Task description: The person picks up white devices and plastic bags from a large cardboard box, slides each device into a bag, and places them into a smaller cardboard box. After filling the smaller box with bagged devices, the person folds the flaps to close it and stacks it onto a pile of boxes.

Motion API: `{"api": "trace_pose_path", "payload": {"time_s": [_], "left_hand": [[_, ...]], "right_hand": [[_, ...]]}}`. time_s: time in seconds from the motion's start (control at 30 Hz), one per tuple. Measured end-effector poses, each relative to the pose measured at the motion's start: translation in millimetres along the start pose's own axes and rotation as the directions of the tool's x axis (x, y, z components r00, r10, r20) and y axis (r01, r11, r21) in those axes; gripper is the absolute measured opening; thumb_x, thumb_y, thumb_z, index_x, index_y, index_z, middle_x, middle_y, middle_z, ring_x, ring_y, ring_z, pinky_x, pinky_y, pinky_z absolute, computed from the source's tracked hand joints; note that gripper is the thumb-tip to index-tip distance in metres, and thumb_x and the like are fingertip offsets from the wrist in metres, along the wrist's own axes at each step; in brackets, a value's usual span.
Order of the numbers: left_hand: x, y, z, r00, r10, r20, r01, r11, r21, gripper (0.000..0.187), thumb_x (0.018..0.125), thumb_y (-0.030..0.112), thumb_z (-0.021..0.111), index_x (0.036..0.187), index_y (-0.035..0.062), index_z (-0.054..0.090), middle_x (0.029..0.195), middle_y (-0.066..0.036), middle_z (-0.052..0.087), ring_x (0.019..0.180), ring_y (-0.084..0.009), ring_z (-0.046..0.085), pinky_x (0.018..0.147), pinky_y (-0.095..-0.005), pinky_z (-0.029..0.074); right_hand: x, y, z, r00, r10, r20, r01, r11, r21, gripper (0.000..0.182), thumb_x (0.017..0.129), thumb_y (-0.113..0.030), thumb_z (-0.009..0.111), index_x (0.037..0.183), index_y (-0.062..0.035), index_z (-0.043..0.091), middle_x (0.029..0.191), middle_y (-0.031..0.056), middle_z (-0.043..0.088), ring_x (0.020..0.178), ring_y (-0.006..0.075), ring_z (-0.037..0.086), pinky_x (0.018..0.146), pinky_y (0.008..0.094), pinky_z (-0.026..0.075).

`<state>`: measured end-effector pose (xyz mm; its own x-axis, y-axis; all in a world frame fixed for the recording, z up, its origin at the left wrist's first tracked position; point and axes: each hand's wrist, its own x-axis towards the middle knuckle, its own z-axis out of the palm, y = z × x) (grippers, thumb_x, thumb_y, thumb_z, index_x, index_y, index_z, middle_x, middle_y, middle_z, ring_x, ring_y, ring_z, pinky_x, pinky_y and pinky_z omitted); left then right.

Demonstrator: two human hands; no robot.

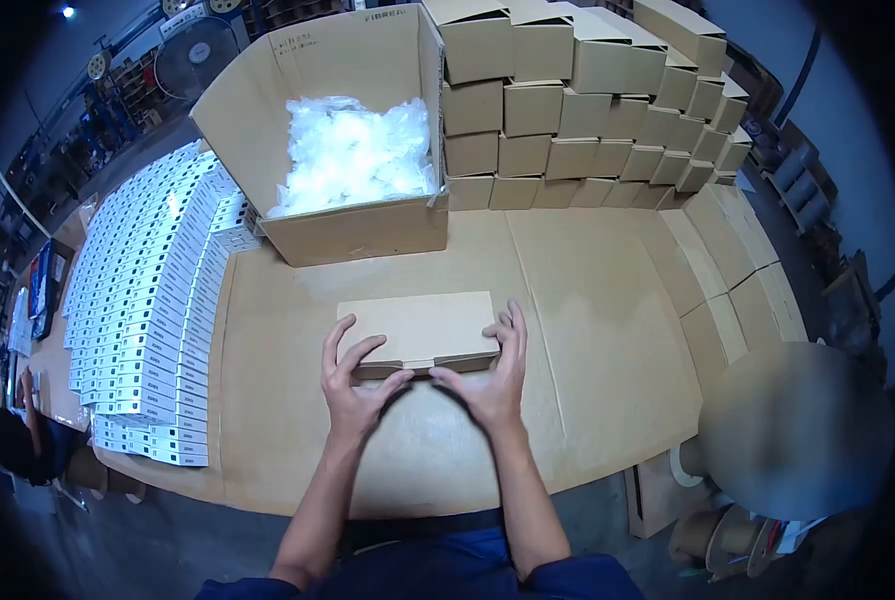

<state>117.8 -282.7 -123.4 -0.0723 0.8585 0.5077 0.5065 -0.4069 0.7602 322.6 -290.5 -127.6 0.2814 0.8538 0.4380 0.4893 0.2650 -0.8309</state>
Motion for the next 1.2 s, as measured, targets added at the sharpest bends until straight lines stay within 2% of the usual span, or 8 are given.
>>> {"api": "trace_pose_path", "payload": {"time_s": [0.33, 0.4, 0.43, 0.5, 0.57, 0.67, 1.0, 1.2], "left_hand": [[10, -35, 22, 0.988, 0.136, -0.071, -0.142, 0.986, -0.086, 0.035, 0.062, 0.013, 0.098, 0.084, 0.0036, 0.072, 0.122, -0.015, 0.065, 0.117, -0.0314, 0.065, 0.084, -0.0376, 0.061], [10, -47, 21, 0.995, 0.097, -0.025, -0.099, 0.983, -0.153, 0.063, 0.061, 0.013, 0.099, 0.113, 0.0036, 0.065, 0.139, -0.017, 0.055, 0.131, -0.0338, 0.055, 0.103, -0.043, 0.051], [13, -44, 21, 0.997, 0.05, -0.054, -0.06, 0.98, -0.192, 0.074, 0.06, 0.015, 0.1, 0.123, 0.0033, 0.061, 0.142, -0.019, 0.053, 0.136, -0.0356, 0.05, 0.11, -0.0454, 0.045], [11, -55, 28, 0.995, -0.1, 0.008, 0.091, 0.869, -0.485, 0.115, 0.061, 0.015, 0.1, 0.153, 0.0003, 0.033, 0.16, -0.021, 0.035, 0.149, -0.0346, 0.034, 0.121, -0.0457, 0.031], [11, -68, 17, 0.949, -0.131, 0.288, 0.267, 0.82, -0.506, 0.107, 0.072, 0.012, 0.091, 0.157, -0.003, 0.028, 0.155, -0.02, 0.042, 0.145, -0.0309, 0.039, 0.121, -0.0424, 0.032], [17, -78, 12, 0.82, -0.25, 0.514, 0.502, 0.746, -0.438, 0.093, 0.084, 0.011, 0.074, 0.16, -0.0037, 0.023, 0.15, -0.02, 0.047, 0.141, -0.0298, 0.044, 0.12, -0.0414, 0.032], [123, 56, 130, 0.644, 0.284, 0.71, 0.194, 0.838, -0.511, 0.088, 0.086, -0.002, 0.057, 0.164, -0.0005, 0.017, 0.167, -0.019, 0.029, 0.155, -0.0286, 0.027, 0.126, -0.0411, 0.02], [216, 209, 339, 0.591, 0.574, 0.567, -0.031, 0.718, -0.695, 0.066, 0.103, 0.009, 0.062, 0.161, 0.0049, 0.032, 0.149, -0.017, 0.055, 0.126, -0.0216, 0.061, 0.103, -0.0374, 0.051]], "right_hand": [[26, 44, 19, 0.997, -0.006, 0.071, -0.018, 0.942, 0.335, 0.082, 0.052, -0.026, 0.105, 0.104, -0.01, 0.043, 0.138, 0.0209, 0.054, 0.126, 0.0294, 0.056, 0.109, 0.0422, 0.044], [25, 44, 18, 0.998, 0.042, 0.048, -0.055, 0.946, 0.32, 0.087, 0.052, -0.028, 0.105, 0.109, -0.0098, 0.042, 0.137, 0.0206, 0.054, 0.126, 0.0285, 0.056, 0.111, 0.0419, 0.044], [26, 50, 17, 0.991, 0.084, 0.102, -0.111, 0.945, 0.308, 0.12, 0.049, -0.03, 0.105, 0.141, -0.0058, 0.033, 0.151, 0.025, 0.047, 0.138, 0.0338, 0.048, 0.117, 0.0442, 0.038], [26, 48, 10, 0.987, 0.074, 0.146, -0.115, 0.947, 0.301, 0.147, 0.047, -0.031, 0.105, 0.156, -0.0066, 0.009, 0.16, 0.0268, 0.033, 0.148, 0.0364, 0.036, 0.122, 0.0451, 0.031], [23, 46, -6, 0.952, 0.095, 0.292, -0.171, 0.953, 0.249, 0.168, 0.055, -0.025, 0.101, 0.157, -0.0089, -0.031, 0.172, 0.0238, 0.006, 0.159, 0.0363, 0.01, 0.127, 0.0459, 0.018], [12, 46, -22, 0.919, 0.102, 0.38, -0.16, 0.979, 0.125, 0.15, 0.067, -0.016, 0.089, 0.159, -0.0088, -0.029, 0.172, 0.025, -0.002, 0.159, 0.0364, 0.005, 0.128, 0.044, 0.015], [45, 27, -221, 0.962, 0.156, 0.223, -0.113, 0.974, -0.198, 0.115, 0.086, -0.013, 0.08, 0.164, 0.0002, -0.003, 0.168, 0.0286, 0.014, 0.157, 0.0402, 0.014, 0.129, 0.0431, 0.015], [126, 37, -380, 0.968, -0.026, -0.248, -0.017, 0.986, -0.169, 0.111, 0.078, -0.006, 0.086, 0.165, -0.0063, 0.017, 0.168, 0.0212, 0.024, 0.155, 0.0333, 0.026, 0.126, 0.0444, 0.024]]}}
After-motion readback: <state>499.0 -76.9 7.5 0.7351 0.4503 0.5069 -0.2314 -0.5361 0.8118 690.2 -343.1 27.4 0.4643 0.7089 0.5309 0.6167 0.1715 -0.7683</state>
